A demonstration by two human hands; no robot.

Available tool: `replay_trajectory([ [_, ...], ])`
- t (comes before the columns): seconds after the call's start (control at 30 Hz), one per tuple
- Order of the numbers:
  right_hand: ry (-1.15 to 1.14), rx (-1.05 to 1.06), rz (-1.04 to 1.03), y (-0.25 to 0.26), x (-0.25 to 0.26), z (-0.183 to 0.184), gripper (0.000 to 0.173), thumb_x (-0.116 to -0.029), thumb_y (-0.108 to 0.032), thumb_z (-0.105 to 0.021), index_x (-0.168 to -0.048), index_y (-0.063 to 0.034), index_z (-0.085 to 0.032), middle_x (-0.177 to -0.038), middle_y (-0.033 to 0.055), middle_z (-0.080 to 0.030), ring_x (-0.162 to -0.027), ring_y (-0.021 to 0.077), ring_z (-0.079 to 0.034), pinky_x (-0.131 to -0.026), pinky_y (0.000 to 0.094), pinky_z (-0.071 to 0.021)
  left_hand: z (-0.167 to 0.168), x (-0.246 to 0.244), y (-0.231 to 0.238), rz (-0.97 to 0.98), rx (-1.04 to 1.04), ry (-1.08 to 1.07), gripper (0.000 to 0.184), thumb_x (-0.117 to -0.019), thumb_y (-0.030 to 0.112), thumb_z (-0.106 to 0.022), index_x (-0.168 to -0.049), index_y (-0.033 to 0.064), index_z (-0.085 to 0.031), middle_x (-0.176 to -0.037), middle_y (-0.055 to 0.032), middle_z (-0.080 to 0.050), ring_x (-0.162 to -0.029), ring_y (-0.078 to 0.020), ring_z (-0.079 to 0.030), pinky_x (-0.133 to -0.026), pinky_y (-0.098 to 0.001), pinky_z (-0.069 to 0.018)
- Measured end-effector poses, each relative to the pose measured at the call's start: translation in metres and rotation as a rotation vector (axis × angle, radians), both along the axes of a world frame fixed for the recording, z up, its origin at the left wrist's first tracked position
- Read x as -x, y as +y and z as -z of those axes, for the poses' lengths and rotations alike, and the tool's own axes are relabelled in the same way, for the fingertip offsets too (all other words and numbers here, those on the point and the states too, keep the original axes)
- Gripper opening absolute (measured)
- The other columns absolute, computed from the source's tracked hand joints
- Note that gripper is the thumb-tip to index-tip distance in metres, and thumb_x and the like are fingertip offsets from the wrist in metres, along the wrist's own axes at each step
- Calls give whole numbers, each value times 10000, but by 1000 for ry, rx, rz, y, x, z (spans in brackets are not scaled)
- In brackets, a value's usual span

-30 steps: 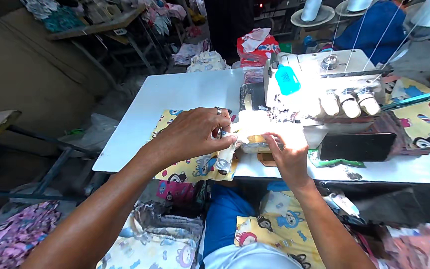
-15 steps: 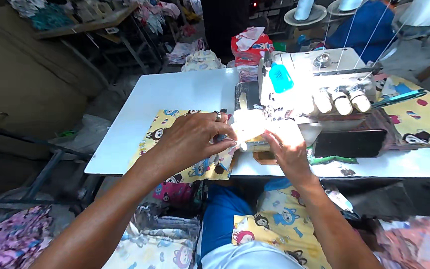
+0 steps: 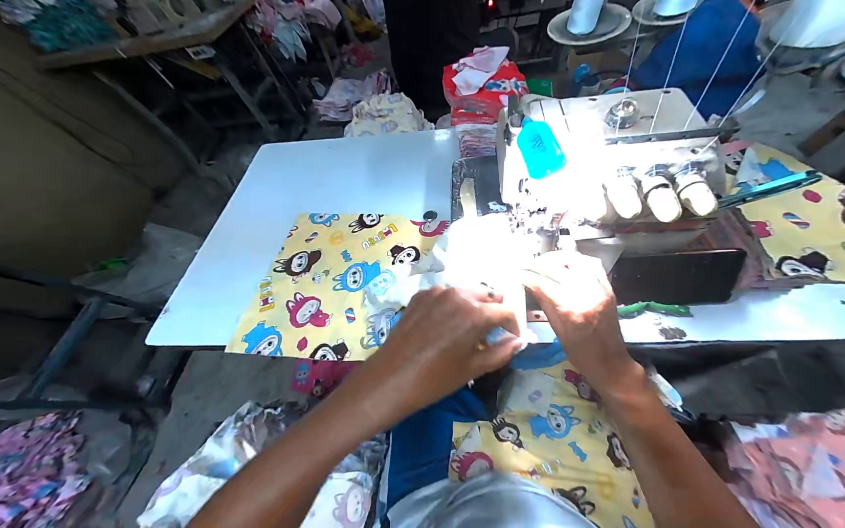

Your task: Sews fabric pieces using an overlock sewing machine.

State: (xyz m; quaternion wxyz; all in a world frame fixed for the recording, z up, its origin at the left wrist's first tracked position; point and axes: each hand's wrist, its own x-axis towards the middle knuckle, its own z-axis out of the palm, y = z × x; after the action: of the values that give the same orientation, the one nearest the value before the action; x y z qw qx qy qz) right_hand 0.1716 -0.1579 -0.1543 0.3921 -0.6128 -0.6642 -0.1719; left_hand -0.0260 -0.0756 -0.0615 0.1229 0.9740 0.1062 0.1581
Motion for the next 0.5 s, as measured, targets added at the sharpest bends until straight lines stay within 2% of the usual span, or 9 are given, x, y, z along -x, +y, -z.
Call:
replay_trajectory([
  [0.07,-15,-1,14,-8,-1,3,269,-988,0,-577,-1098,-110,-796,-1180,58,-747,-1144,267,-656,-983,422,-475,14,-5,-14,-24,1,-19,239,-976,329,-609,-900,164,-765,-756,-11,-666,-579,-138,-584,-514,-315,-443],
  [0.13,-16,-4,27,-11,-1,4,277,-983,10,-579,-1100,-112,-798,-1171,52,-751,-1129,256,-661,-974,412,-473,22,-8,-24,-57,-31,-33,219,-971,307,-606,-911,161,-758,-751,-27,-660,-570,-158,-584,-501,-319,-441],
  [0.33,17,-33,49,-9,0,8,272,-969,10,-596,-1085,-120,-804,-1153,57,-756,-1119,264,-665,-954,415,-477,27,-13,-40,-168,-135,-35,211,-951,289,-603,-905,157,-761,-728,-46,-648,-550,-192,-588,-470,-331,-420],
  [0.43,268,-47,54,-13,7,17,242,-978,-19,-596,-1132,-55,-779,-1169,103,-739,-1128,226,-673,-992,358,-510,30,-19,-44,-204,-183,-22,219,-953,289,-600,-905,153,-764,-723,-50,-643,-549,-197,-592,-463,-327,-415],
  [0.5,541,1,75,-20,24,29,227,-981,-63,-596,-1152,-3,-733,-1133,107,-726,-1069,145,-691,-950,274,-553,30,-25,-46,-227,-218,-16,219,-959,278,-598,-898,145,-760,-703,-49,-624,-550,-200,-591,-454,-321,-408],
])
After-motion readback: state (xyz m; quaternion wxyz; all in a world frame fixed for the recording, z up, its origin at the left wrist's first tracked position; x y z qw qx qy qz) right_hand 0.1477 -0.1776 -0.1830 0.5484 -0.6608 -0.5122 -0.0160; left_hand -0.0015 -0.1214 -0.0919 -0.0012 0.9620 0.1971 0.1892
